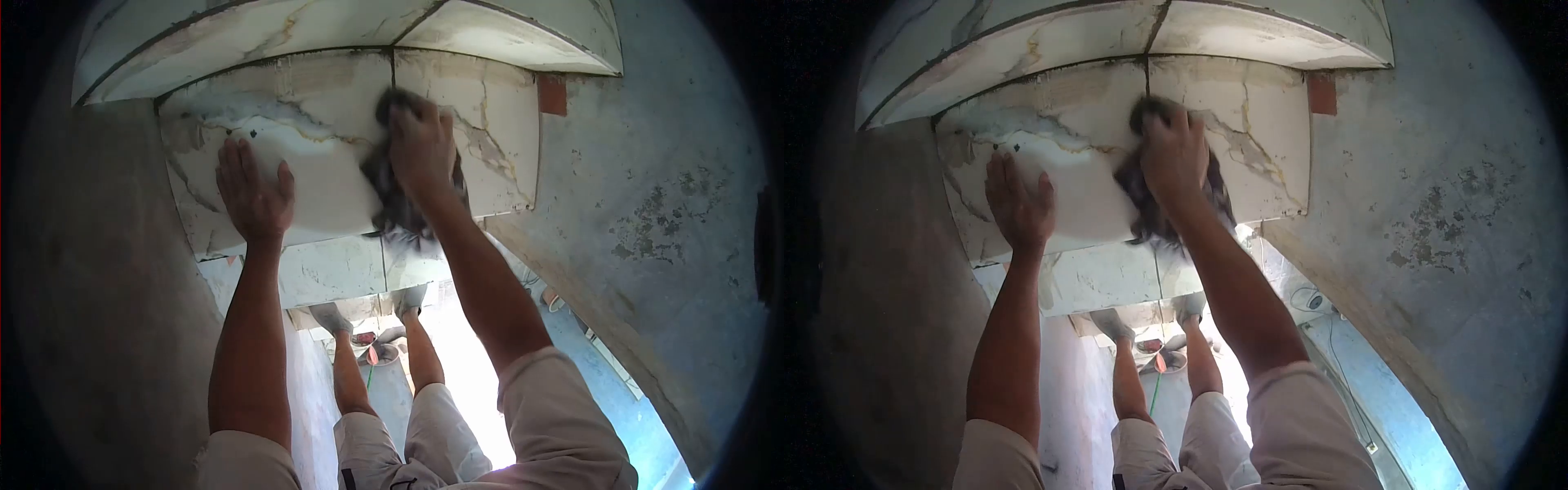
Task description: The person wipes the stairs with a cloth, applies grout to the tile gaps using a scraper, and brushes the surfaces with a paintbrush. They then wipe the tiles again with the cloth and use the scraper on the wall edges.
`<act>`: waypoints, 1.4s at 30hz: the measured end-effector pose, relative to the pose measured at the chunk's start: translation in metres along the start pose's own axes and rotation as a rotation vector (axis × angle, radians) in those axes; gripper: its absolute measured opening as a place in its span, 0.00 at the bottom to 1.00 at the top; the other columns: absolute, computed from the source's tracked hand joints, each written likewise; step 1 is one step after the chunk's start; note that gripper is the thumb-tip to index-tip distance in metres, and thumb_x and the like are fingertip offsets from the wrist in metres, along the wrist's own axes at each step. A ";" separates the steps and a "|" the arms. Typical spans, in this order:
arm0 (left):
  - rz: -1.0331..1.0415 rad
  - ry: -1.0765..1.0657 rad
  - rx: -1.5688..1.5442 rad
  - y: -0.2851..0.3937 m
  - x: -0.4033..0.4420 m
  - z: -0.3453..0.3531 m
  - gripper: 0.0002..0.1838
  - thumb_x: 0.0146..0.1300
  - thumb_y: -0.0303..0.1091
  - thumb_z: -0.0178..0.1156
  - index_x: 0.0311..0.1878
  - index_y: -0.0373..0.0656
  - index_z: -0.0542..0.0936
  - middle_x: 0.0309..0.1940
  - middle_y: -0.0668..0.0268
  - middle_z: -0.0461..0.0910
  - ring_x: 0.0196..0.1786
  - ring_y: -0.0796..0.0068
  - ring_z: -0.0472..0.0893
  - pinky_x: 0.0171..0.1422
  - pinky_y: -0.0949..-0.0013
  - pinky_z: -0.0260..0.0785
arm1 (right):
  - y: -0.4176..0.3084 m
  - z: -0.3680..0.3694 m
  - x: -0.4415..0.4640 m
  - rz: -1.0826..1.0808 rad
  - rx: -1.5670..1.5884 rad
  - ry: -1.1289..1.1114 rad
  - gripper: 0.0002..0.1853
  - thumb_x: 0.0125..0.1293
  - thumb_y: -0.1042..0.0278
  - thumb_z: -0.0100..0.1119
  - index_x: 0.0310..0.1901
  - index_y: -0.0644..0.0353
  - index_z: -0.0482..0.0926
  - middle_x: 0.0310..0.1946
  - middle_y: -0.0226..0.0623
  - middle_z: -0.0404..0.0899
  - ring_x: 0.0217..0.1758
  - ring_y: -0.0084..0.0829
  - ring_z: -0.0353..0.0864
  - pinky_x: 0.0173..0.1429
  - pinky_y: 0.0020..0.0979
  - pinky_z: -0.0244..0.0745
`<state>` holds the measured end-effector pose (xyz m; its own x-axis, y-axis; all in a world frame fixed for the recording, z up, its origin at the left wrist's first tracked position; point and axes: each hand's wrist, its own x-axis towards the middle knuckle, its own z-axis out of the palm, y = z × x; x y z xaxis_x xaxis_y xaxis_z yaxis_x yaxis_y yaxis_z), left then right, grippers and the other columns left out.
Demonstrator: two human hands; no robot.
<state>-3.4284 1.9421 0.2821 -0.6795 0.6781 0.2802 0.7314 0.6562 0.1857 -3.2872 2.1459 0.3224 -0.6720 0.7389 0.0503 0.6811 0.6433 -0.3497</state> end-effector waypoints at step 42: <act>-0.041 -0.107 0.034 0.002 0.001 -0.003 0.37 0.66 0.50 0.55 0.70 0.33 0.63 0.72 0.44 0.60 0.74 0.45 0.61 0.74 0.44 0.54 | 0.008 0.019 0.064 -0.019 -0.078 -0.050 0.23 0.60 0.68 0.57 0.59 0.45 0.78 0.63 0.42 0.70 0.60 0.48 0.71 0.64 0.45 0.72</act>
<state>-3.4272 1.9428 0.2854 -0.7121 0.6809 0.1709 0.7020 0.6936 0.1618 -3.3303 2.1946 0.3053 -0.6973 0.7167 0.0087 0.6875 0.6722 -0.2746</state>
